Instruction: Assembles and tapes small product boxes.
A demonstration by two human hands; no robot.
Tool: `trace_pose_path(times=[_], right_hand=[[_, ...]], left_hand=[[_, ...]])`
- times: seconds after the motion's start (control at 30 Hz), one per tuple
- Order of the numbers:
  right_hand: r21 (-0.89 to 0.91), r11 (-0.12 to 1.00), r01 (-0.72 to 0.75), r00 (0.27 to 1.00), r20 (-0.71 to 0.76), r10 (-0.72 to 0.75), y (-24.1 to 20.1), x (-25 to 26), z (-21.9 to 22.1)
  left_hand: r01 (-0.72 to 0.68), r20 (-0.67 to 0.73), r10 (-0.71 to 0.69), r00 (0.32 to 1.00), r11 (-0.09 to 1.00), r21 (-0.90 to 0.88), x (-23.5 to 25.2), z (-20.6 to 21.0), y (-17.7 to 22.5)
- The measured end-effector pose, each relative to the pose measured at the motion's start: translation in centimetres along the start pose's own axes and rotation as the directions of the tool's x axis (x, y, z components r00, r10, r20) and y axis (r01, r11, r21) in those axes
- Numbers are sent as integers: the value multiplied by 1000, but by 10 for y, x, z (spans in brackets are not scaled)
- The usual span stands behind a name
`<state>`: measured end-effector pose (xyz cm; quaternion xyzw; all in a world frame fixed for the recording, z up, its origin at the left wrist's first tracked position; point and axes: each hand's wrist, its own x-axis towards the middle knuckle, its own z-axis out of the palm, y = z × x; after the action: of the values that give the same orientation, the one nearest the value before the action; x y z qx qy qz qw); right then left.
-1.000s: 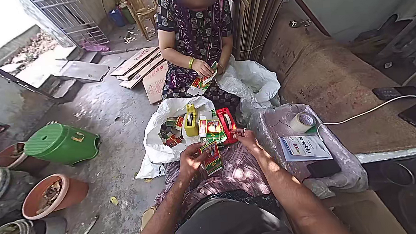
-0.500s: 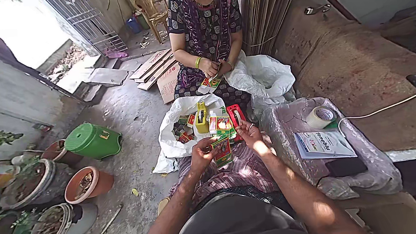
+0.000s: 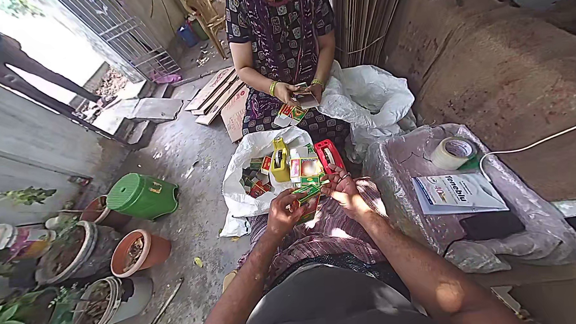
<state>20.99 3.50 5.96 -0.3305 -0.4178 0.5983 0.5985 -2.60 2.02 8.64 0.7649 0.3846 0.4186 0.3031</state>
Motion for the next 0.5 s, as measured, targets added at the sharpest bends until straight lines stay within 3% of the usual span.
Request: trace_pose_path(times=[0.17, 0.23, 0.33, 0.5], right_hand=[[-24, 997, -70, 997, -28, 69, 0, 1, -4], [24, 981, -195, 978, -75, 196, -1, 1, -4], [193, 891, -411, 892, -117, 437, -4, 0, -3], [293, 840, -456, 872, -41, 487, 5, -6, 2]], left_hand=[[25, 33, -27, 999, 998, 59, 2, 7, 3], [35, 47, -40, 998, 993, 109, 3, 8, 7], [47, 60, -56, 997, 990, 135, 2, 11, 11], [39, 60, -49, 997, 987, 156, -2, 13, 9]])
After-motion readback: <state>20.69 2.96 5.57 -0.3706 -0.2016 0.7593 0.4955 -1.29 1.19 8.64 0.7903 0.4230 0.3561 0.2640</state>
